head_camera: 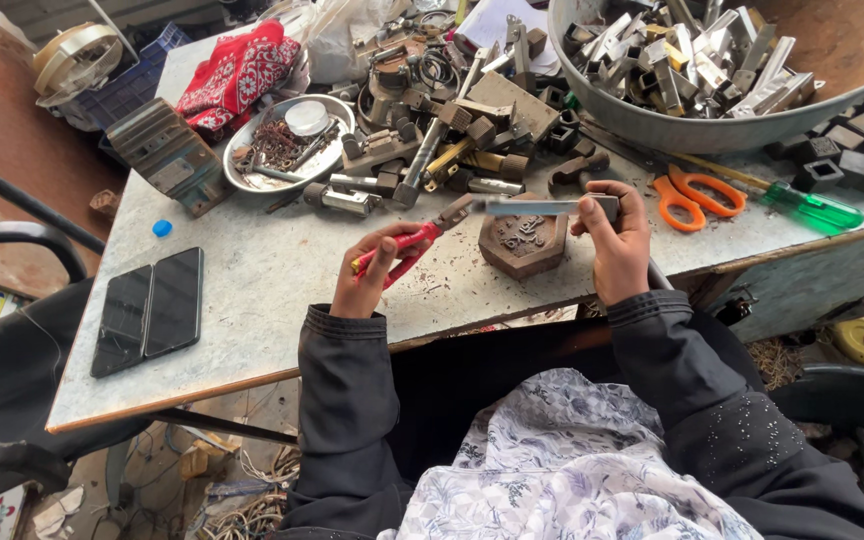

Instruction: The person uses pliers and a hammer to strike and adjust metal lock cylinders on a cluttered workbench. They repeatedly position each lock in the pliers and tap it with the hammer, then set the lock aside and pick up another.

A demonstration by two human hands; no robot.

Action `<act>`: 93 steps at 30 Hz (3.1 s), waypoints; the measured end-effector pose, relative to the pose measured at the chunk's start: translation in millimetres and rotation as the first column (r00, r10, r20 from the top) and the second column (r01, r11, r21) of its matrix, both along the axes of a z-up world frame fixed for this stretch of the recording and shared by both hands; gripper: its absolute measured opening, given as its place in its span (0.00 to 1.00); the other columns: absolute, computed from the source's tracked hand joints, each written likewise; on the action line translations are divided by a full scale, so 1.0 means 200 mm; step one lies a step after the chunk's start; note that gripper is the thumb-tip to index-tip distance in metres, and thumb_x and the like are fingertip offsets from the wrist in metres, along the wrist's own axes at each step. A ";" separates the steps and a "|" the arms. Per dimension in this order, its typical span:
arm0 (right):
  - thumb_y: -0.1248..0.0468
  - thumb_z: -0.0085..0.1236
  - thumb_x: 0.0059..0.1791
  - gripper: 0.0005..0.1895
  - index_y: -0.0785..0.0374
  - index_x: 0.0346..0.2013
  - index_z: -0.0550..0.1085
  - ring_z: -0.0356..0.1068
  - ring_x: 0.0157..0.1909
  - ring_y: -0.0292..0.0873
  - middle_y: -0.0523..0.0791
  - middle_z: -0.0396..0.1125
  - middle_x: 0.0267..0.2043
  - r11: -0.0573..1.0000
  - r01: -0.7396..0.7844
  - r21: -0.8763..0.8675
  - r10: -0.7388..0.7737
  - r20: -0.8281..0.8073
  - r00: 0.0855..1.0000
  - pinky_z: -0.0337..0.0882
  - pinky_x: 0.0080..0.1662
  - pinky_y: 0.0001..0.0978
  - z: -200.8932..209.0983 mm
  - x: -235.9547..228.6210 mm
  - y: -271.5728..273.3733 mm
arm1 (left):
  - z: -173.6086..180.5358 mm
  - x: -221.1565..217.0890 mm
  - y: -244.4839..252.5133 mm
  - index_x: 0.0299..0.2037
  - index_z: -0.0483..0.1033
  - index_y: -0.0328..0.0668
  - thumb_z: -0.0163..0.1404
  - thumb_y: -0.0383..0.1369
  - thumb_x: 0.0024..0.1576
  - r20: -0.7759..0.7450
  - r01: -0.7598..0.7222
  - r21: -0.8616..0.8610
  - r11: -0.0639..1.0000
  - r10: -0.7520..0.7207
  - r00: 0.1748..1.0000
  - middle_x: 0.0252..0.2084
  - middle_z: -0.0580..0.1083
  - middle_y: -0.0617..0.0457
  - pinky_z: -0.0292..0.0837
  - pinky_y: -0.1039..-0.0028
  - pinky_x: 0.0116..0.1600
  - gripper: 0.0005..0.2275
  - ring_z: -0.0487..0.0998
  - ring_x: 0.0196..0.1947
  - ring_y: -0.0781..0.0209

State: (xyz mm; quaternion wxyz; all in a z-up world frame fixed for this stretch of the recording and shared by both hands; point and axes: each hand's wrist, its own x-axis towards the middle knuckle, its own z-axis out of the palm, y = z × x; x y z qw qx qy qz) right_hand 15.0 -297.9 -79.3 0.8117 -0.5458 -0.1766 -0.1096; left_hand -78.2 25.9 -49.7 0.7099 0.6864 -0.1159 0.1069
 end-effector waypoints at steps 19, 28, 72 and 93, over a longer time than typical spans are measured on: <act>0.61 0.54 0.58 0.16 0.63 0.58 0.65 0.76 0.39 0.39 0.43 0.67 0.43 0.994 -0.005 0.105 0.019 -0.133 0.991 0.82 0.44 0.35 0.18 0.11 -0.02 | 0.08 -0.17 -0.13 0.67 0.71 0.46 0.60 0.30 0.56 0.069 0.093 0.514 0.853 -0.149 0.986 0.61 0.71 0.46 0.63 0.65 0.69 0.26 0.67 0.65 0.53; 0.61 0.55 0.58 0.21 0.63 0.64 0.64 0.76 0.46 0.37 0.45 0.69 0.46 0.995 -0.094 -0.043 0.094 -0.011 0.996 0.82 0.49 0.32 0.26 0.10 0.01 | 0.03 -0.18 -0.14 0.69 0.67 0.44 0.59 0.29 0.55 0.154 -0.106 0.602 0.792 0.015 0.988 0.59 0.73 0.48 0.69 0.65 0.66 0.29 0.69 0.62 0.53; 0.62 0.58 0.48 0.30 0.52 0.67 0.68 0.69 0.52 0.56 0.50 0.67 0.48 0.004 0.435 -0.901 -0.156 0.429 0.890 0.70 0.52 0.46 0.13 -0.33 -0.37 | -0.08 0.04 -0.13 0.48 0.72 0.42 0.61 0.33 0.47 0.526 -0.661 0.702 0.263 0.433 0.732 0.43 0.76 0.48 0.71 0.56 0.48 0.19 0.77 0.43 0.43; 0.68 0.51 0.53 0.38 0.60 0.77 0.53 0.56 0.22 0.28 0.44 0.62 0.38 0.870 -0.128 -0.476 0.014 -0.235 0.972 0.56 0.22 0.19 0.05 -0.67 -0.53 | -0.06 -0.18 -0.06 0.45 0.81 0.48 0.62 0.32 0.46 0.543 -0.659 0.750 0.053 0.520 0.659 0.38 0.76 0.51 0.70 0.58 0.47 0.15 0.77 0.38 0.48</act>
